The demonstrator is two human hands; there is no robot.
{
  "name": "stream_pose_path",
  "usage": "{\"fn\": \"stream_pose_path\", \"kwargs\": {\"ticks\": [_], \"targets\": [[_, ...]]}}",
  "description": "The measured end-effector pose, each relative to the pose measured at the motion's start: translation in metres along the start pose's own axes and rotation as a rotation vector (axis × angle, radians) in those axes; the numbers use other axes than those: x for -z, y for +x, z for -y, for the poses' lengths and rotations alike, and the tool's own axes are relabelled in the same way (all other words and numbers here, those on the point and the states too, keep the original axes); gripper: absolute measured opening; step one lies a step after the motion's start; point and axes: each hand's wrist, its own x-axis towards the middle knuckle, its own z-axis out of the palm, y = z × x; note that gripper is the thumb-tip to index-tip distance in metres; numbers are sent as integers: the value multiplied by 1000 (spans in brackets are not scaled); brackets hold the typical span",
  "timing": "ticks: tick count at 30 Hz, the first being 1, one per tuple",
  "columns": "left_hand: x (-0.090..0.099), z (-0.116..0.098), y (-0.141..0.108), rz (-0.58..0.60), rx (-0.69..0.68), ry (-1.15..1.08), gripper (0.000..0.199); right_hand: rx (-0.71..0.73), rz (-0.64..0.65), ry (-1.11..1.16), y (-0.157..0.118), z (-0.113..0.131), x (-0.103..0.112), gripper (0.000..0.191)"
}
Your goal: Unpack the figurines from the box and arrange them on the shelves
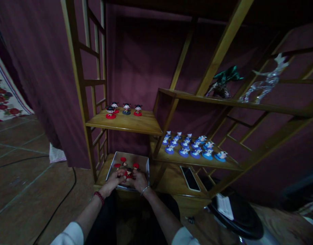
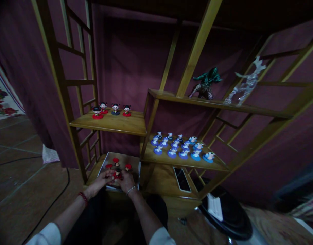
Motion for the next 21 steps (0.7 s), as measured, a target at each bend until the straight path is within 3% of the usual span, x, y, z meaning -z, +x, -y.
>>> {"fn": "stream_pose_path", "kwargs": {"ticks": [12, 16, 21], "targets": [[1, -45, -18, 95, -151, 117, 46, 138, -72, -146, -13, 69, 25, 12], [0, -66, -29, 55, -210, 151, 47, 181, -81, -149, -16, 93, 35, 12], [-2, -93, -43, 43, -276, 225, 44, 184, -40, -24, -17, 116, 42, 32]]}}
